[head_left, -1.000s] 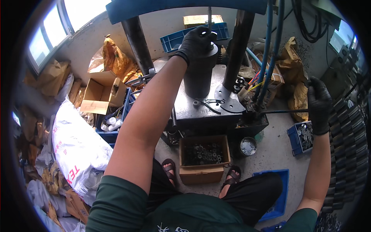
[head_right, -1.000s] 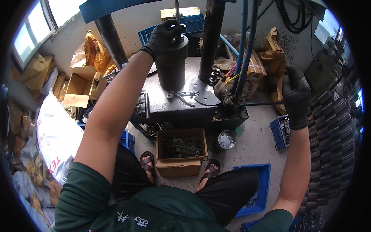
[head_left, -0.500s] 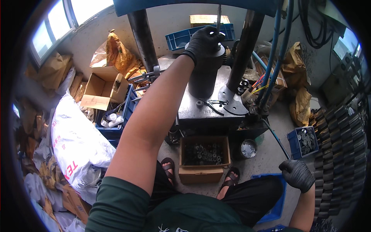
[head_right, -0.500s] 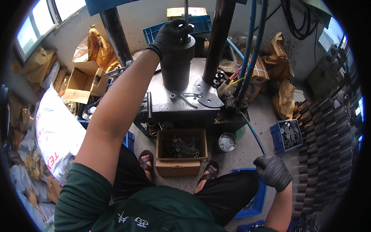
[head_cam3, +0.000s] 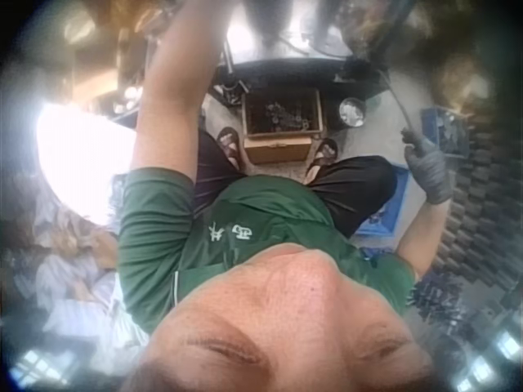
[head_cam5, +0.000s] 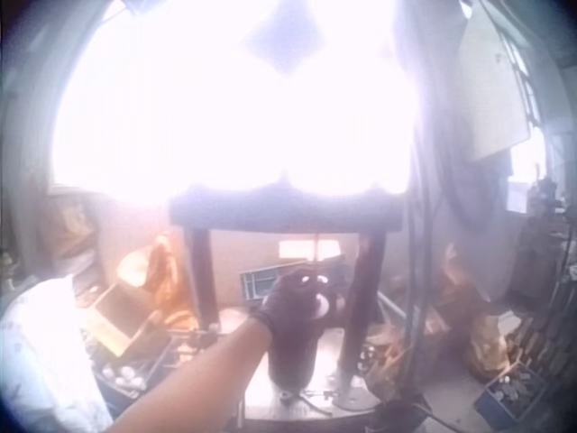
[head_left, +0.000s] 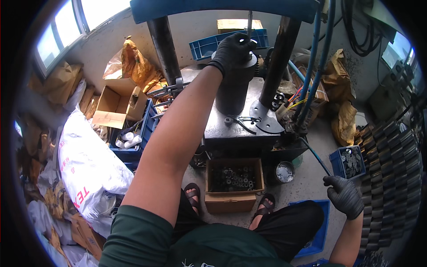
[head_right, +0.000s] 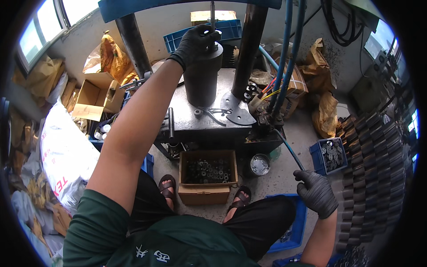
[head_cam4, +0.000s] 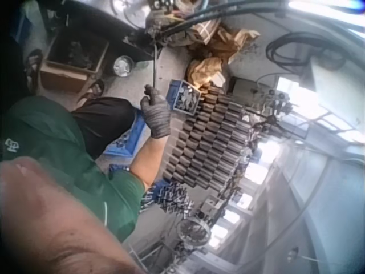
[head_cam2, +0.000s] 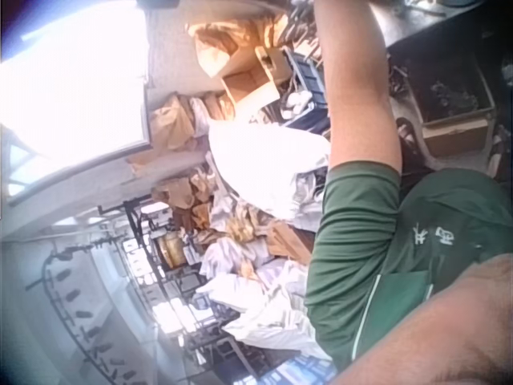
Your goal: Assembling mechanical components and using an industrial press to secure them.
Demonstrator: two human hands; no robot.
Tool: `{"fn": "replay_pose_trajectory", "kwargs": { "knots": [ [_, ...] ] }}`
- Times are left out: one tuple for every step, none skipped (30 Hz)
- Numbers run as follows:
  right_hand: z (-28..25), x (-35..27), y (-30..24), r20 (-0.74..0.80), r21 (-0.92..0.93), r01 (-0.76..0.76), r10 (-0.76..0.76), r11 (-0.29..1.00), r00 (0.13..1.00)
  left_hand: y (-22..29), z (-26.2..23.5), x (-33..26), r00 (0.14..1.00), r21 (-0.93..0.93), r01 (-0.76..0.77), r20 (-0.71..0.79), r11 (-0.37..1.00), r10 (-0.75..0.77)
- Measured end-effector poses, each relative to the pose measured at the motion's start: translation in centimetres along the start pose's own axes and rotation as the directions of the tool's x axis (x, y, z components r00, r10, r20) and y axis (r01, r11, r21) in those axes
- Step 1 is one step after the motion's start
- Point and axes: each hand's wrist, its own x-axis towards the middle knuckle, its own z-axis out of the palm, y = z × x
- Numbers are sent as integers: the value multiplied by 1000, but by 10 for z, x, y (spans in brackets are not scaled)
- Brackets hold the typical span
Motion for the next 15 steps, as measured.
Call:
{"fn": "replay_pose_trajectory", "kwargs": {
  "knots": [
    [1, -2, 5, 2, -1, 0, 0, 1000, 1000, 1, 0, -1, 1000, -1, 2, -1, 1000, -2],
    [2, -3, 10, 124, -69, -4, 12, 998, 992, 1, -1, 0, 1000, 10, -15, -5, 1000, 16],
    [2, -3, 12, 244, -136, 1, 33, 991, 969, 0, -1, 1, 999, 20, -32, -10, 999, 33],
    [1, -3, 10, 224, -116, -26, 52, 993, 973, 0, -2, 1, 999, 20, -33, -11, 999, 33],
    [2, -2, 7, 226, -115, -27, 53, 993, 973, 2, -2, -1, 1000, 5, -17, 4, 1000, 17],
    [3, 0, 3, 119, 6, -98, 97, 995, 988, 4, -2, -3, 1000, -9, 0, 19, 1000, 0],
    [4, 0, 1, 16, 135, -155, 154, 979, 988, 6, -3, -4, 1000, -9, 2, 21, 1000, -1],
    [7, -2, 7, -35, 91, -78, 81, 993, 996, 8, -4, -4, 998, 8, 35, 46, 999, -35],
    [5, -3, 8, -34, 90, -79, 82, 993, 996, 10, -5, -4, 995, 26, 67, 71, 997, -69],
    [3, -3, 8, 103, -20, -50, 51, 999, 993, 11, -5, -6, 995, 25, 69, 71, 997, -70],
    [2, -2, 8, 241, -122, 1, 29, 992, 970, 9, -5, -6, 998, 15, 40, 39, 999, -41],
    [1, 0, 6, 243, -120, 6, 24, 993, 970, 6, -6, -5, 1000, 7, 12, 8, 1000, -12],
    [1, 3, 4, 242, -66, -61, 75, 996, 967, 4, -7, -5, 1000, 13, 13, 5, 1000, -14],
    [-1, 3, 2, 240, -20, -137, 138, 990, 961, 4, -6, -5, 1000, 26, -12, -4, 1000, 12],
    [-2, 2, 2, 238, -25, -140, 141, 990, 961, 5, -5, -5, 999, 41, -37, -13, 998, 37]
  ]
}}
